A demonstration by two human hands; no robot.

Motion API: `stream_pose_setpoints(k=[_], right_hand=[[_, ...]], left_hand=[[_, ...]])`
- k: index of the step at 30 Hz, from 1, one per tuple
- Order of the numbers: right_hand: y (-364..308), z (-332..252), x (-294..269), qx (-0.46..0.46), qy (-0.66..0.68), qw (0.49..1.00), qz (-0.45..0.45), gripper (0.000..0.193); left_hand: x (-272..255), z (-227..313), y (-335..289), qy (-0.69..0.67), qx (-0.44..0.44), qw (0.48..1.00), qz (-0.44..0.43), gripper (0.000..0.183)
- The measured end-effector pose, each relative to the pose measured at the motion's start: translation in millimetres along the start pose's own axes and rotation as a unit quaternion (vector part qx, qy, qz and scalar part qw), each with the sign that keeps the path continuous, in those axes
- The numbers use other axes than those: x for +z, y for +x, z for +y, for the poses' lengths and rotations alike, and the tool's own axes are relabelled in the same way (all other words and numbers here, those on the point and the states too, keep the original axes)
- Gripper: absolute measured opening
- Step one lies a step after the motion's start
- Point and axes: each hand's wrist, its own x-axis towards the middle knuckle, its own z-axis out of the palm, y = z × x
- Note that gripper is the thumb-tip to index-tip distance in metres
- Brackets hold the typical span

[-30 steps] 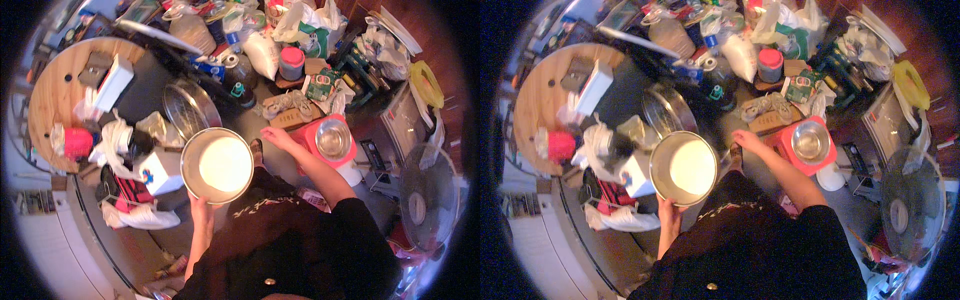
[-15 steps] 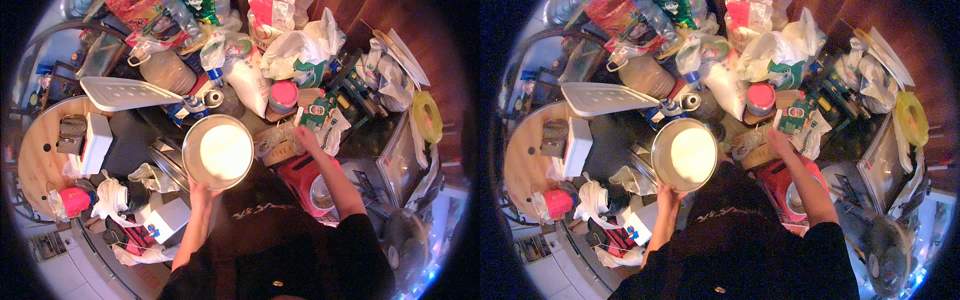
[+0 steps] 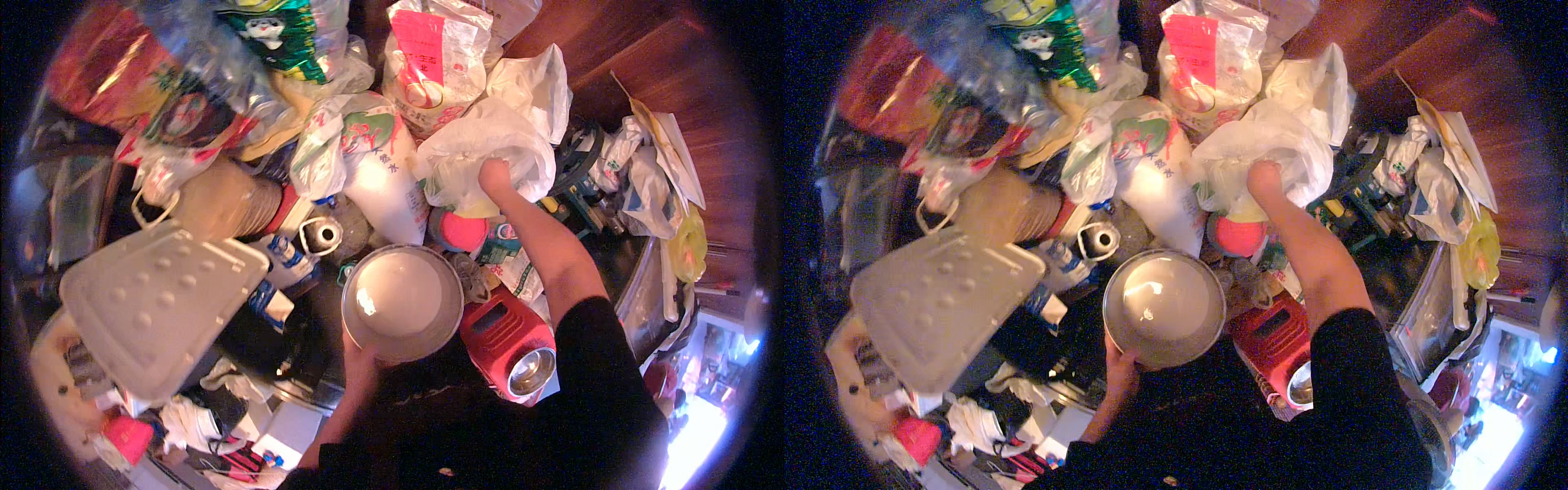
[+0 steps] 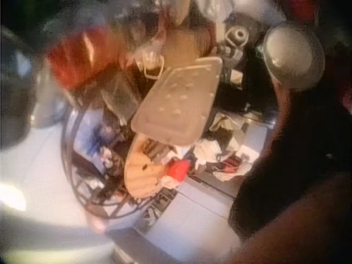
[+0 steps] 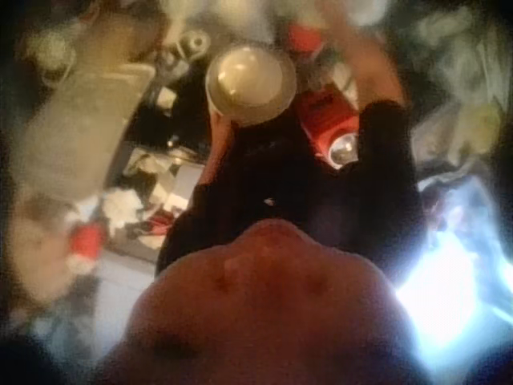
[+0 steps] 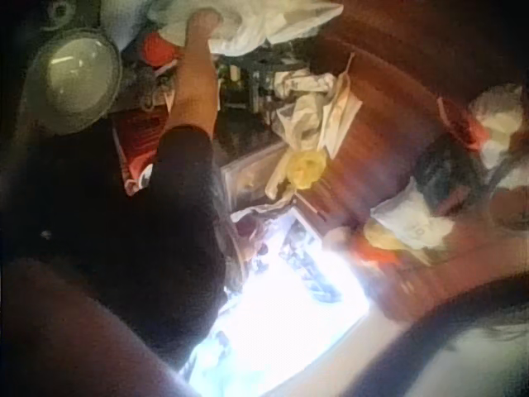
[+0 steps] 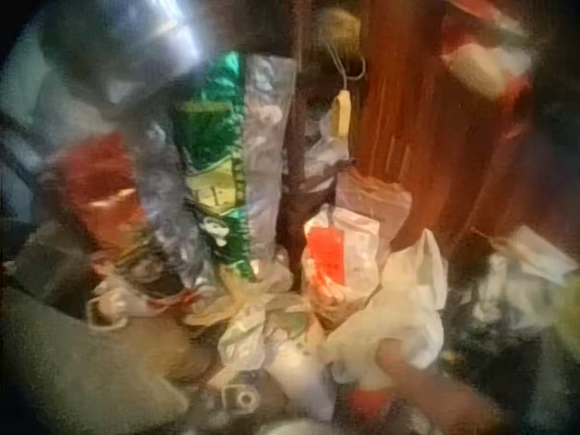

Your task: The person washes a metal bowl at the sink, then walks to a storage area to scoop a white powder into the bowl. They return to a prep table, add cubed tofu to the bowl, and mix the contents by hand. Finally, they transfer the coated tofu pieces into a deep fryer.

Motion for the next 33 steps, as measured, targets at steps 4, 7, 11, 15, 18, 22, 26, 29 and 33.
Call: stream_pose_setpoints(k=[4, 7, 11, 15, 18, 22, 26, 29, 33], right_hand=[[61, 28, 27, 0.034, -0.026, 0.997, -0.071, 0.027], [91, 34, 42, 0.047, -0.041, 0.995, -0.079, 0.026], [119, 34, 57, 0.053, -0.048, 0.994, -0.077, 0.026], [139, 36, 75, 0.059, -0.049, 0.995, -0.07, 0.026], [150, 38, 87, 0.065, -0.045, 0.995, -0.065, 0.026], [160, 39, 99, 0.068, -0.041, 0.995, -0.062, 0.026], [164, 40, 107, 0.069, -0.033, 0.995, -0.063, 0.026], [168, 41, 112, 0.072, -0.024, 0.995, -0.061, 0.026], [172, 42, 120, 0.075, -0.012, 0.995, -0.059, 0.026]], left_hand=[[-6, -10, 38, -0.029, -0.116, 0.992, 0.04, 0.077], [-9, -10, 61, -0.05, -0.188, 0.98, 0.05, 0.081], [-10, -8, 83, -0.099, -0.203, 0.971, 0.083, 0.085], [-18, -15, 105, -0.034, -0.194, 0.977, 0.087, 0.086], [-24, -20, 113, -0.052, -0.217, 0.969, 0.102, 0.087], [-27, -20, 119, -0.038, -0.245, 0.961, 0.123, 0.09], [-27, -25, 129, -0.043, -0.196, 0.973, 0.111, 0.091], [-31, -29, 127, -0.056, -0.202, 0.973, 0.097, 0.091], [-35, -44, 129, -0.029, -0.214, 0.97, 0.114, 0.093]])
